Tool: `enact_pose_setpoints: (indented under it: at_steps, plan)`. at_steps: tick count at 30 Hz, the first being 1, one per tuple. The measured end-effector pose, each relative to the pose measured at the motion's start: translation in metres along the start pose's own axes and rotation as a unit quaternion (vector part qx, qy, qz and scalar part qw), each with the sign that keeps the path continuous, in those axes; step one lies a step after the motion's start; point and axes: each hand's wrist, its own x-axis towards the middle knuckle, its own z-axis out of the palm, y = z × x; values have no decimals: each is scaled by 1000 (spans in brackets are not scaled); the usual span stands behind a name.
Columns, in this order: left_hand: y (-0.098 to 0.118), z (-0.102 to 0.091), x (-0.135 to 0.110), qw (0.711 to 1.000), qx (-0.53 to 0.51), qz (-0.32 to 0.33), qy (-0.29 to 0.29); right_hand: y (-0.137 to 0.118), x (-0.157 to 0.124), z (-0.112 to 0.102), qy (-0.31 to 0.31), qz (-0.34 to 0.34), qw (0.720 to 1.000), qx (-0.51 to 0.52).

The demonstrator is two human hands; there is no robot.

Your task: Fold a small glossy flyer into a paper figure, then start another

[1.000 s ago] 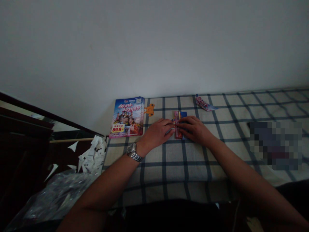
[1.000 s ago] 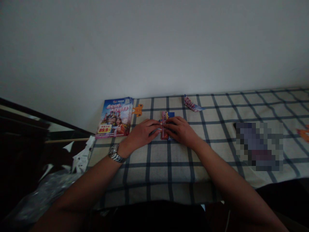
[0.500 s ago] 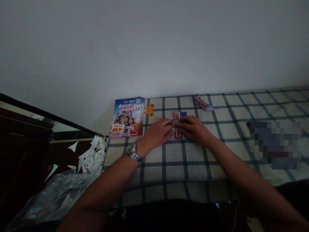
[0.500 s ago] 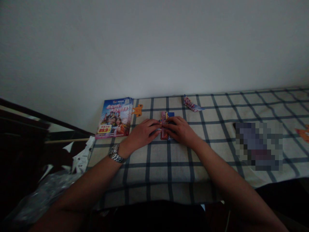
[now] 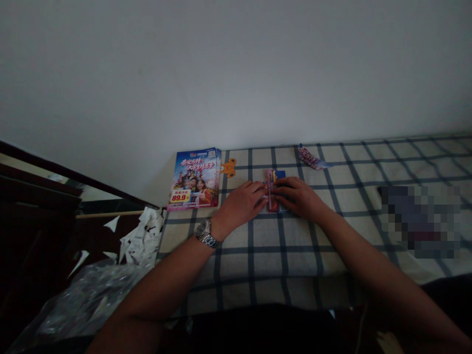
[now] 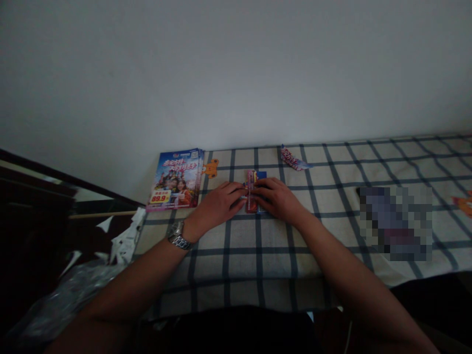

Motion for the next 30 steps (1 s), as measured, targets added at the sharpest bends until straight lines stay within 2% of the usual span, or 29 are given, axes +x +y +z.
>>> enact_pose_setpoints:
  at_steps: [13, 21, 30]
  plan:
    - [0, 2, -1, 1000, 13, -1, 0, -2, 1, -2, -5, -5, 1000, 0]
    - [3, -2, 0, 999, 30, 6, -14, -1, 0, -8, 10, 37, 998, 58]
    - [5, -1, 1, 1000, 22, -13, -12, 2, -1, -7, 5, 29, 998, 47]
